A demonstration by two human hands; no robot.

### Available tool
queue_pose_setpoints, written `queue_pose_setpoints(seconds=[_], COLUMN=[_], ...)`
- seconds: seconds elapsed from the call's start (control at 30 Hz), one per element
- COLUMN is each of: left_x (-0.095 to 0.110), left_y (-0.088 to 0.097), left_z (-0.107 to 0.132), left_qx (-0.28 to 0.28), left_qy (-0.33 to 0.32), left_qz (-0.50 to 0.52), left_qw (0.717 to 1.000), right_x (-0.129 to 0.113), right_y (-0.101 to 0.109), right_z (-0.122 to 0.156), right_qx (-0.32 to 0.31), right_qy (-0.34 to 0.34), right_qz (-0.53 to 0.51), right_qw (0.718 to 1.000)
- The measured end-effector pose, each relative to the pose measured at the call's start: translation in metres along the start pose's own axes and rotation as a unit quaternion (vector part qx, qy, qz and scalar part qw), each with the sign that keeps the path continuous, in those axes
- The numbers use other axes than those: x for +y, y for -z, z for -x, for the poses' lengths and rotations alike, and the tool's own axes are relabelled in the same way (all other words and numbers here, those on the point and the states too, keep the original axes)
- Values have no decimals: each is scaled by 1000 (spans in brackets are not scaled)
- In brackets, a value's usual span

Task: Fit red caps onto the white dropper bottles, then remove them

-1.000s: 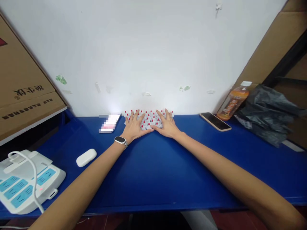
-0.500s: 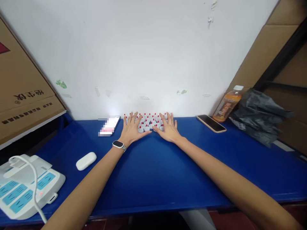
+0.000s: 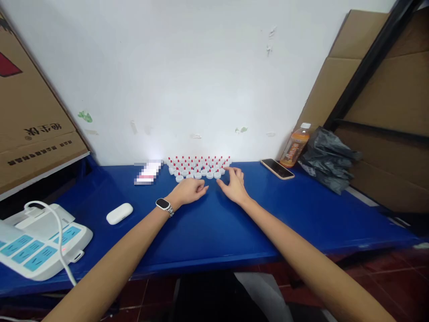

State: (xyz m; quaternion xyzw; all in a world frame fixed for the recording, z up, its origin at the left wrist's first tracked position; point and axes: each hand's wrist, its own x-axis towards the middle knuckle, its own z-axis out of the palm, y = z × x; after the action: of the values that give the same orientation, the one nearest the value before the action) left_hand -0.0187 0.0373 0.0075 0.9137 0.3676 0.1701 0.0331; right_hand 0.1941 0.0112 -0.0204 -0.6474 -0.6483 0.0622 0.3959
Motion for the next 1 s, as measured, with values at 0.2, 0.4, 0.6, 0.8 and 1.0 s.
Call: queue_pose_setpoints(seconds=[0.2,0.4,0.6,0.8,1.0], left_x=[9,4,1,0,-1], left_y=[-13,-10,-5,-7,-5], left_z=[1,0,1,0,2], left_qx=[-20,-22,-40,-31,-31], left_qy=[40,62,61,64,54], left_qz=[24,82,139,140,158], left_qw=[999,994,988,988,985], right_x=[9,7,6,7,14], right_y=[0,6,7,-5,-4], right_z=[-11,-12,-18,-32,-28], right_qx=[-46,-123,-127,-86,-81], right_qy=[3,26,37,31,48], right_qz=[-100,-155,-154,-23,-42], right_qw=[994,980,979,996,995])
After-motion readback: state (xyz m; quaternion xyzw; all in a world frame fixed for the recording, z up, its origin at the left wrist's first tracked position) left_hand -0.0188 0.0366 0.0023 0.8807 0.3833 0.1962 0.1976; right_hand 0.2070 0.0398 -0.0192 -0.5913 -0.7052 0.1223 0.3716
